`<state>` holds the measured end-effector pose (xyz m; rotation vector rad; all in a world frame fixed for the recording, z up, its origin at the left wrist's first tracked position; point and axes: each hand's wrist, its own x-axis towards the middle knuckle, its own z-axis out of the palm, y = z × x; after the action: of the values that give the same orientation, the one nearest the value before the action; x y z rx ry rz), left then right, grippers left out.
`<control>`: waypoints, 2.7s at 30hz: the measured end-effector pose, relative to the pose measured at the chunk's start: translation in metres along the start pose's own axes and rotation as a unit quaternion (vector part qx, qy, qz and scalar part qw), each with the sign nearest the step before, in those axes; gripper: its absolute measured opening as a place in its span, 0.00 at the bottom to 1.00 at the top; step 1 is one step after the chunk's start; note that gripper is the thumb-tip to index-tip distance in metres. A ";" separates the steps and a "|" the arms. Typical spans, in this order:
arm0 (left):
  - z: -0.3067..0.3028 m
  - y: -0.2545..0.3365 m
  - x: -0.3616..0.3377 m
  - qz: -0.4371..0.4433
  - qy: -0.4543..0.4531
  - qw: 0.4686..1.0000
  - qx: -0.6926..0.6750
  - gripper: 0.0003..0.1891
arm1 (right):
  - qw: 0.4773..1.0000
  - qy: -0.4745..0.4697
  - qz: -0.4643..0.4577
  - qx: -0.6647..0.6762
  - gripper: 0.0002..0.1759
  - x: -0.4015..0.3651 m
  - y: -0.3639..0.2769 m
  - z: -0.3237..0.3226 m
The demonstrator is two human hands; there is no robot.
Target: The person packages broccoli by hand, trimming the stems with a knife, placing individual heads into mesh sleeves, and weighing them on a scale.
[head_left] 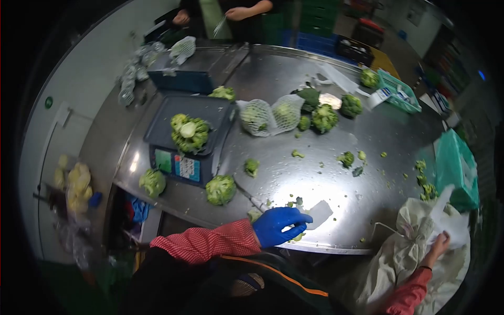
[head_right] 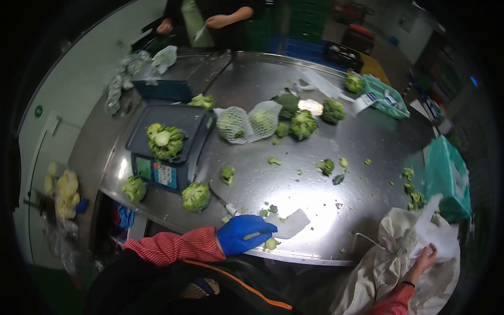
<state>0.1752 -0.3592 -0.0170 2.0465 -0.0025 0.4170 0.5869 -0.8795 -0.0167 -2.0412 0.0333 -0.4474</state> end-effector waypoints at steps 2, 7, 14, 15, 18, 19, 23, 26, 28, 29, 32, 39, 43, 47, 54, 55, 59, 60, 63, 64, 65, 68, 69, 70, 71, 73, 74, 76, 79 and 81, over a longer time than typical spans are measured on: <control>0.002 -0.005 -0.008 -0.017 0.027 0.999 -0.015 0.11 | 0.959 -0.023 -0.242 -0.148 0.19 -0.036 -0.105 0.045; -0.005 -0.020 -0.019 -0.015 0.070 0.997 0.014 0.11 | 0.829 -0.364 -0.387 -0.177 0.31 -0.167 -0.247 0.174; -0.037 -0.047 -0.025 -0.079 0.186 0.970 0.132 0.35 | 0.695 -0.492 -0.429 -0.300 0.43 -0.318 -0.298 0.287; -0.045 -0.043 -0.022 -0.022 0.205 0.970 0.132 0.40 | 0.702 -0.535 -0.414 -0.221 0.43 -0.332 -0.309 0.283; -0.055 -0.038 -0.015 0.045 0.209 0.946 0.246 0.43 | 0.678 -0.582 -0.424 -0.148 0.36 -0.356 -0.333 0.272; -0.061 -0.036 -0.015 -0.012 0.147 0.966 0.213 0.42 | 0.660 -0.579 -0.449 -0.164 0.33 -0.355 -0.340 0.270; -0.075 -0.055 -0.025 -0.126 0.081 0.976 0.156 0.22 | 0.663 -0.517 -0.509 -0.186 0.16 -0.348 -0.349 0.268; -0.087 -0.064 -0.032 -0.258 0.078 0.961 -0.065 0.21 | 0.762 -0.541 -0.353 -0.051 0.06 -0.343 -0.338 0.276; -0.098 -0.064 -0.041 -0.253 -0.081 0.952 -0.148 0.24 | 0.789 -0.579 -0.189 0.077 0.05 -0.345 -0.335 0.285; -0.114 -0.053 -0.051 -0.257 -0.122 0.913 -0.291 0.28 | 0.760 -0.629 -0.141 0.083 0.05 -0.343 -0.335 0.285; -0.121 -0.087 -0.053 -0.214 -0.121 0.681 -0.690 0.28 | 0.645 -0.751 -0.115 0.089 0.07 -0.352 -0.337 0.295; -0.128 -0.082 -0.047 -0.266 0.046 0.831 -0.486 0.21 | 0.739 -0.637 -0.201 0.086 0.17 -0.409 -0.374 0.331; -0.133 -0.084 -0.065 -0.331 0.041 0.649 -0.683 0.22 | 0.755 -0.608 -0.217 0.116 0.25 -0.436 -0.349 0.352; -0.131 -0.094 -0.085 -0.315 0.108 0.569 -0.752 0.17 | 0.764 -0.623 -0.143 0.090 0.17 -0.455 -0.360 0.354; -0.121 -0.135 -0.124 -0.360 0.241 0.597 -0.675 0.14 | 0.710 -0.423 -0.551 0.112 0.08 -0.483 -0.388 0.359; -0.122 -0.144 -0.132 -0.335 0.236 0.576 -0.707 0.16 | 0.686 -0.449 -0.550 0.158 0.08 -0.490 -0.385 0.361; -0.144 -0.101 -0.120 -0.224 0.378 0.717 -0.541 0.17 | 0.624 -0.753 -0.153 0.140 0.06 -0.517 -0.380 0.350; -0.150 -0.099 -0.120 -0.202 0.373 0.719 -0.551 0.17 | 0.603 -0.779 -0.025 0.170 0.07 -0.522 -0.372 0.360; -0.166 -0.099 -0.132 -0.194 0.351 0.721 -0.565 0.15 | 0.462 -0.881 0.038 0.089 0.12 -0.518 -0.365 0.368; -0.162 -0.109 -0.140 -0.221 0.336 0.748 -0.528 0.14 | 0.438 -0.891 0.070 0.095 0.11 -0.517 -0.362 0.369; -0.154 -0.118 -0.149 -0.247 0.319 0.773 -0.489 0.14 | 0.414 -0.899 0.103 0.101 0.10 -0.516 -0.358 0.369; -0.173 -0.051 -0.134 -0.404 0.193 0.867 -0.217 0.21 | 0.394 -0.893 0.126 0.177 0.14 -0.511 -0.339 0.380; -0.181 -0.009 -0.118 -0.502 0.081 0.857 0.083 0.30 | 0.395 -0.881 0.167 0.199 0.14 -0.505 -0.353 0.376; -0.176 -0.039 -0.137 -0.503 0.080 0.857 -0.075 0.31 | 0.399 -0.865 0.210 0.220 0.13 -0.499 -0.359 0.374; -0.170 -0.069 -0.155 -0.511 0.080 0.825 -0.226 0.33 | 0.397 -0.903 0.042 0.161 0.13 -0.495 -0.344 0.383; -0.185 -0.115 -0.202 -0.347 0.048 0.791 -0.501 0.28 | 0.419 -0.896 -0.124 0.079 0.14 -0.497 -0.347 0.382; -0.186 -0.116 -0.207 -0.363 0.051 0.803 -0.470 0.27 | 0.420 -0.883 -0.207 0.035 0.14 -0.500 -0.348 0.380; -0.192 -0.115 -0.210 -0.387 0.071 0.829 -0.397 0.24 | 0.548 -0.780 -0.293 0.072 0.12 -0.500 -0.355 0.383; -0.192 -0.109 -0.192 -0.348 0.118 0.779 -0.507 0.20 | 0.677 -0.660 -0.300 0.127 0.11 -0.490 -0.421 0.400; -0.189 -0.104 -0.184 -0.347 0.152 0.800 -0.465 0.18 | 0.717 -0.573 -0.378 0.123 0.10 -0.488 -0.459 0.416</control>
<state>-0.0349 -0.1790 -0.0771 0.8784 0.6075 0.1940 0.1941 -0.1995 0.0512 -1.6559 -1.5671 0.4049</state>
